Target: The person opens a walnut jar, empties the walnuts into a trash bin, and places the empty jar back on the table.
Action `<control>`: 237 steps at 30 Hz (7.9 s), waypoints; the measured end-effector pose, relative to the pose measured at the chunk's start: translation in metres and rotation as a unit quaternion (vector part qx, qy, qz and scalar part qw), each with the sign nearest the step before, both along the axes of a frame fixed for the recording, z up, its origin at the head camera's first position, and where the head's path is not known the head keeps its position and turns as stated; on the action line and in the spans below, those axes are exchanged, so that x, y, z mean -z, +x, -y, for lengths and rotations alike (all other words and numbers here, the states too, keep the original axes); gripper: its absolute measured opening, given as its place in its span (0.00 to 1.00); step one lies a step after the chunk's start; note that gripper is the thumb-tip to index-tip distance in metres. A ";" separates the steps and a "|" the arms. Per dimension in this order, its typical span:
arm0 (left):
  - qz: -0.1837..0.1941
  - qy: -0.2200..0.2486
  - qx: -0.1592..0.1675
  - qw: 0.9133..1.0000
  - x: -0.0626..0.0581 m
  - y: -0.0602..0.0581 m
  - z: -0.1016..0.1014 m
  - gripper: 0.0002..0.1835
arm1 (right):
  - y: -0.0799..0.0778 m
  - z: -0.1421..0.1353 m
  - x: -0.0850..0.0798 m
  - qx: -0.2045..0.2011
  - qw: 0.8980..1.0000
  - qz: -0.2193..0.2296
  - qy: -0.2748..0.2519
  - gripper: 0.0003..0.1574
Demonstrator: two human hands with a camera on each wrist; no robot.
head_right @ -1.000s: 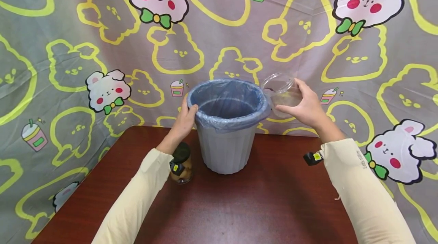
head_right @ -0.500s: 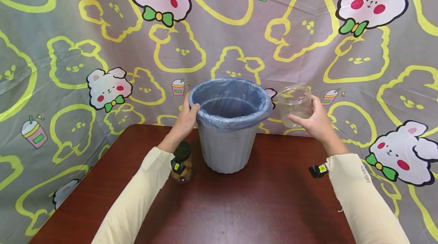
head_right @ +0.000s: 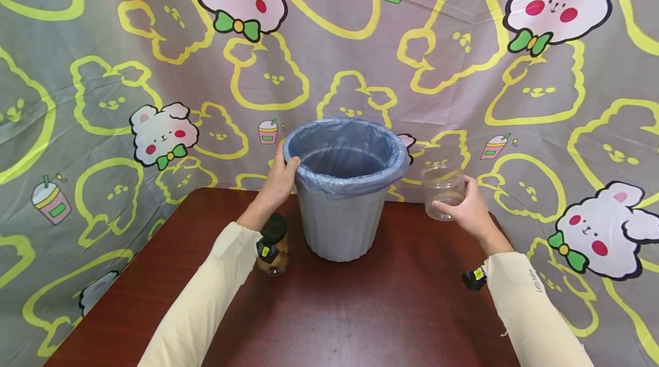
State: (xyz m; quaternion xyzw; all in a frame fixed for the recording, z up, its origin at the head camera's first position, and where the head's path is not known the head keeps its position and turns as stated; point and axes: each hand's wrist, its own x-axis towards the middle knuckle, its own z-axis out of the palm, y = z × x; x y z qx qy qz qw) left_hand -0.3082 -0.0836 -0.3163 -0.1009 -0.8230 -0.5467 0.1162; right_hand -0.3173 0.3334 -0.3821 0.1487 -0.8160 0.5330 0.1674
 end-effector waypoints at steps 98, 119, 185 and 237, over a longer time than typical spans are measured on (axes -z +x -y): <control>0.045 -0.060 0.037 0.996 0.018 0.017 0.057 0.44 | 0.029 -0.019 0.114 0.056 0.962 0.167 0.208 0.56; 0.106 -0.108 0.159 0.976 0.082 0.049 0.126 0.47 | 0.074 -0.004 0.094 0.030 0.967 0.104 0.230 0.36; 0.042 -0.069 0.164 0.983 0.175 0.032 0.115 0.49 | 0.067 0.185 0.055 -0.227 0.965 0.013 0.128 0.30; -0.008 -0.144 0.174 0.974 0.148 0.066 0.052 0.50 | 0.097 0.207 0.016 -0.240 0.967 -0.018 0.087 0.33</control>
